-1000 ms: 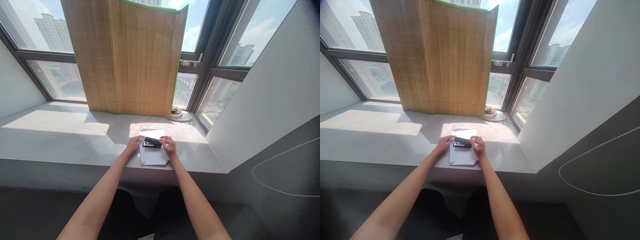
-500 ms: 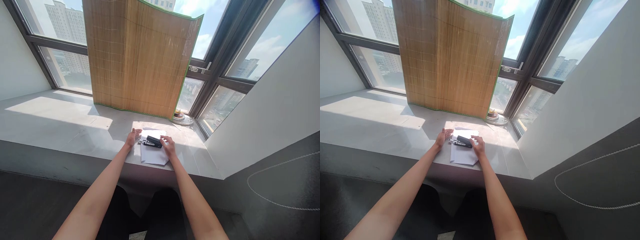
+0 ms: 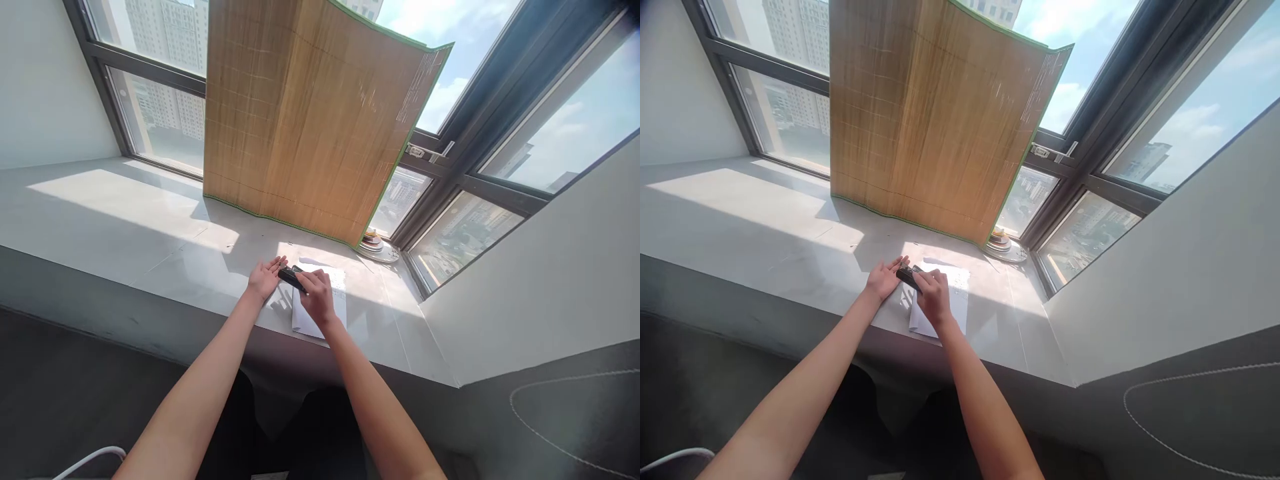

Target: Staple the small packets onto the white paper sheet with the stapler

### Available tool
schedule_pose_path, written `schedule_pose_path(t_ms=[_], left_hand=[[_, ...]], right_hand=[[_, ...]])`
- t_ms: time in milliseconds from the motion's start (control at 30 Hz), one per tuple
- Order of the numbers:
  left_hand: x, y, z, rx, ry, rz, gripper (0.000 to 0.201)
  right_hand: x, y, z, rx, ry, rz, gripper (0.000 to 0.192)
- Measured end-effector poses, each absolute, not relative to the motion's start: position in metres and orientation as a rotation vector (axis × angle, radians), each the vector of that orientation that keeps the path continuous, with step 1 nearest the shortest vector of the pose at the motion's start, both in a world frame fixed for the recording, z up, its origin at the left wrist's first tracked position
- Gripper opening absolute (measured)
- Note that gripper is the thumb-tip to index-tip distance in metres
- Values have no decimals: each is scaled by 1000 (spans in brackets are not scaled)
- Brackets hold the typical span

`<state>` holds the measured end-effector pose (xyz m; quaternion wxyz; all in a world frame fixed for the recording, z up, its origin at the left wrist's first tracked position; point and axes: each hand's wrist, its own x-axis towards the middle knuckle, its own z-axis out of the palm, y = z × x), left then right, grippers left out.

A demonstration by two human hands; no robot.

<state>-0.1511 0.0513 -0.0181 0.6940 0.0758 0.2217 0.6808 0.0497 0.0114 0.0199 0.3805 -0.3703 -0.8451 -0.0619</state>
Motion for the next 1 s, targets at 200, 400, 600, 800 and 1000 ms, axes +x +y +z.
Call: schedule_pose_path(t_ms=[200,400,600,800,1000], left_hand=[[-150,50,-14,29,474,1584,43],[-151,49,-13,-2,423,1626,30],[-152,41,-5,76,407,1608,36],[-148,32,5,278,320,1512,59],[-144,24,13,430,262,1390,82]], right_hand=[[35,9,8,-616,-2414,-566,32],[49,-7,10,-978,-1956,-340,27],[87,-11,2,-1569,-1457,330,26],[107,-16,-8,-1542,-1513,342,25],[53,-17,30,-1197,-1789,141,9]])
